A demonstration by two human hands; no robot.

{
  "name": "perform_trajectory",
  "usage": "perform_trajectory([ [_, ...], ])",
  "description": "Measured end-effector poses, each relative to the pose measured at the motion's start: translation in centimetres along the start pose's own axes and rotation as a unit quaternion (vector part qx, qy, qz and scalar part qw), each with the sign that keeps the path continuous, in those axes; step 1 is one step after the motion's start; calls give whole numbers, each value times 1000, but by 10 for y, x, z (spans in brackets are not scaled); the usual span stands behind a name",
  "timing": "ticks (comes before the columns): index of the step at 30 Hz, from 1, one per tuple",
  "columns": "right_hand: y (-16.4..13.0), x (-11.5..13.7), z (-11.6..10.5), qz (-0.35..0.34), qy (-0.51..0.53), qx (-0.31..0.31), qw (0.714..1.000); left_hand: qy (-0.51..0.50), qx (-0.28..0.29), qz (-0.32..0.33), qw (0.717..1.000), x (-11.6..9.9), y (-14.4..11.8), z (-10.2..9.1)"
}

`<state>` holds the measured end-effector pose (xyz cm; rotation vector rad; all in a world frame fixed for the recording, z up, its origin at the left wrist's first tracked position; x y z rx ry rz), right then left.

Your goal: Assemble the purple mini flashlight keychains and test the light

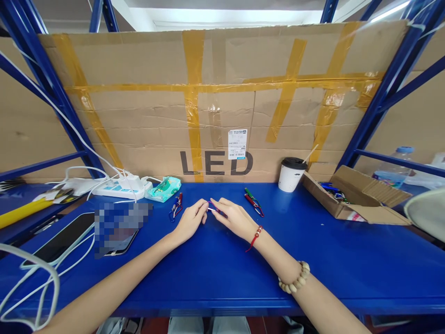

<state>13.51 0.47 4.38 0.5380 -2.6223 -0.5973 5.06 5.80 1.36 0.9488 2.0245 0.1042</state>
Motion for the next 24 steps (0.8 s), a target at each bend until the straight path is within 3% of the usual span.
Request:
perform_trajectory([
  [8,1,1,11,-11,-35,25,999,42,9,37,998,-13,-2,0],
  [24,1,1,8,-16,-40,-18,999,27,3,38,999,-7,-1,4],
])
Point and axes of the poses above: each hand's wrist, its own y-axis towards the middle knuckle, its own z-axis out of the palm, x = y × z, the point moved 9 cm from there along y, towards the middle knuckle, and after that the axes turned 6 degrees about z, right-handed, at the moved point
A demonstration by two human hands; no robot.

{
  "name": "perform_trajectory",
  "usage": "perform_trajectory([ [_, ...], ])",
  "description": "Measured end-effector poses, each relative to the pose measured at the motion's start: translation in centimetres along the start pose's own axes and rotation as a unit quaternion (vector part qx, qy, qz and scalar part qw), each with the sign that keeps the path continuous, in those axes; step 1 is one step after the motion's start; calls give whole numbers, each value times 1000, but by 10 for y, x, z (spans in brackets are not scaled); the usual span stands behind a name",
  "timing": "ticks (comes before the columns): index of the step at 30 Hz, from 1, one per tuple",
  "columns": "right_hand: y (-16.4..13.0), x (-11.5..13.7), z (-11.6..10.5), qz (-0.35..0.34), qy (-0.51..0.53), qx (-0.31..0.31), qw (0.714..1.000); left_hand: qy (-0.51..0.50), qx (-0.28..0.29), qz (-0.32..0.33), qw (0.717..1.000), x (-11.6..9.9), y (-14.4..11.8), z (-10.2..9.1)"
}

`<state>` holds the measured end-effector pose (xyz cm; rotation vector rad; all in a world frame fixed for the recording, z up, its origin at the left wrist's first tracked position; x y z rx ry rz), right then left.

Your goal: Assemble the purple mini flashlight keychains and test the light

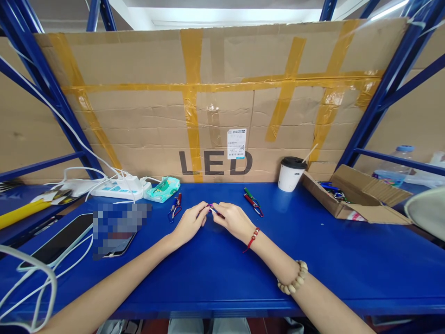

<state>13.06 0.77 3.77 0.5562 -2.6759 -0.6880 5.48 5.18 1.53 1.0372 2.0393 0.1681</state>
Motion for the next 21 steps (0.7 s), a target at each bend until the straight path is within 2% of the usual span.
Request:
perform_trajectory([
  [12,2,-8,-12,29,49,-57,997,-93,14,6,996,-4,-1,6],
  [21,0,-4,-11,9,77,-48,996,-111,3,6,994,-6,2,3],
])
Point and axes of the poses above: each hand's wrist, its own y-axis towards the middle knuckle, its own z-axis out of the palm, x = y × z, the point moved 9 cm from there along y, towards the middle knuckle, and after that the axes turned 6 degrees about z, right-handed, at the moved point
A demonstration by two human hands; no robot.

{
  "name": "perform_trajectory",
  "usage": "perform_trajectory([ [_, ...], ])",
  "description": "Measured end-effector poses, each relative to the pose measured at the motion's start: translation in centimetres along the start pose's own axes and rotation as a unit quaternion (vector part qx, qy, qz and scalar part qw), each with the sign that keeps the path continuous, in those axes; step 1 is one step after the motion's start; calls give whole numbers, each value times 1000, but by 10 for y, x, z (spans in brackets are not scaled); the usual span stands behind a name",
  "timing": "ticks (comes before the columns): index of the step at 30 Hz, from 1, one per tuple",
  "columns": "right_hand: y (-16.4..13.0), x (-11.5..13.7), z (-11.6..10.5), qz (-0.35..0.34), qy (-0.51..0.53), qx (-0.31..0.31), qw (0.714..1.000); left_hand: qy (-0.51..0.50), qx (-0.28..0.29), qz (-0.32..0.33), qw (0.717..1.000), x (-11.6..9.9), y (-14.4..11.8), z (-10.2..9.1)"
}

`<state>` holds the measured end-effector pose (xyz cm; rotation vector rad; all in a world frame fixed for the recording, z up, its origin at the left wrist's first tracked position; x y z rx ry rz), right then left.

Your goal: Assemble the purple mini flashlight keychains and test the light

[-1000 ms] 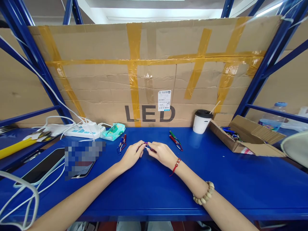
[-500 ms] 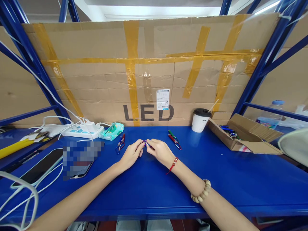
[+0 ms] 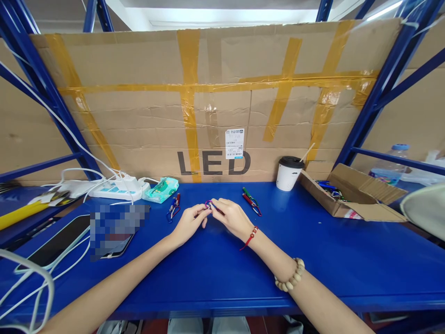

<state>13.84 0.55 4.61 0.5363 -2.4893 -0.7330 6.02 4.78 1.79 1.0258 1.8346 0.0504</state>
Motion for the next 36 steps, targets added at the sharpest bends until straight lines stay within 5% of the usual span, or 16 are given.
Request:
perform_trajectory([
  [8,0,-9,5,24,83,18,996,-52,-3,-1,999,2,1,0],
  [15,2,-14,5,46,104,2,993,-189,-58,-87,976,16,-2,0],
  [22,3,-14,2,53,93,-5,994,-259,-46,-116,958,17,-4,8],
  [36,3,-8,0,66,92,7,994,-162,-70,-138,975,29,-6,0],
])
Point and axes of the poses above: each hand's wrist, its own y-axis towards the middle knuckle, its own z-axis out of the palm, x = y × z, the point moved 9 cm from there along y, towards the middle knuckle, and after that the axes turned 6 degrees about z, right-handed, at the moved point
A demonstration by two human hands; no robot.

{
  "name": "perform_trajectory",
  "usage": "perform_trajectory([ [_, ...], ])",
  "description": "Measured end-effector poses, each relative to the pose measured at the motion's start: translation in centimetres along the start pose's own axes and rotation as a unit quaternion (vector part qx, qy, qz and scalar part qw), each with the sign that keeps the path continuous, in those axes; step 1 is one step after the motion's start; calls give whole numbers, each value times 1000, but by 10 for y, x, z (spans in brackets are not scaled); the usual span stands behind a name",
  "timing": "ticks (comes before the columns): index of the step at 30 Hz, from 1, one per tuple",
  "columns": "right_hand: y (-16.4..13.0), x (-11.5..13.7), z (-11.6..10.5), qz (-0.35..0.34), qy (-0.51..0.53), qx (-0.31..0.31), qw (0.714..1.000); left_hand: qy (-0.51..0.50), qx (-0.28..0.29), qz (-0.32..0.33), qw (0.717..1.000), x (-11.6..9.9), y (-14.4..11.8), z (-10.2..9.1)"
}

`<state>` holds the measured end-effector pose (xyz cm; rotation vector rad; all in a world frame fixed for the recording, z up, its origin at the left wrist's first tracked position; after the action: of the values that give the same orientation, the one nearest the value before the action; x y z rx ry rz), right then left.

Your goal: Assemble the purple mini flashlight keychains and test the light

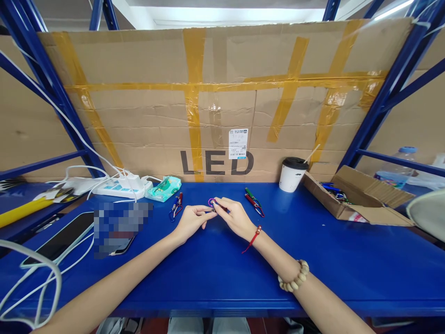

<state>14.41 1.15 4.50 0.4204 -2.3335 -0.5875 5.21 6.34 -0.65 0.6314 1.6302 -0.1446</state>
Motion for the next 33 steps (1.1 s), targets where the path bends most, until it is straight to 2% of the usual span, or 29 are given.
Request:
perform_trajectory([
  [3,3,-6,-3,10,-41,1,999,39,12,21,999,0,1,1],
  [5,4,-18,-3,28,-108,9,994,51,7,29,998,-1,2,0],
  [9,2,-55,-4,92,-257,23,962,29,-13,40,999,-6,3,-4],
  [12,-1,-72,-9,121,-286,15,951,8,-21,41,999,-7,4,-5],
  [14,-2,-73,-14,130,-298,3,946,-4,-18,40,999,-6,4,-5],
  [17,2,-52,-18,90,-218,-10,972,-19,-3,34,999,-5,5,-3],
  [19,5,-29,-15,31,-79,2,996,-19,6,31,999,-5,5,-2],
  [22,6,-7,-11,0,43,10,999,-2,23,51,998,-9,6,-1],
  [27,5,-6,-11,18,91,-26,995,44,51,78,995,-13,7,0],
  [30,5,-12,-19,34,87,-58,994,157,35,119,980,-17,9,-8],
  [33,5,-22,-27,77,63,-93,991,350,27,180,919,-21,9,-12],
])
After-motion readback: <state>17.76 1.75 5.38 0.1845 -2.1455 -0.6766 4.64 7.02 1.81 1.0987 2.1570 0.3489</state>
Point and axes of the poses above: each hand's wrist, its own y-axis towards the middle knuckle, its own z-axis out of the palm, x = y × z, the point moved 9 cm from there along y, towards the middle knuckle, and after that the axes turned 6 degrees about z, right-handed, at the moved point
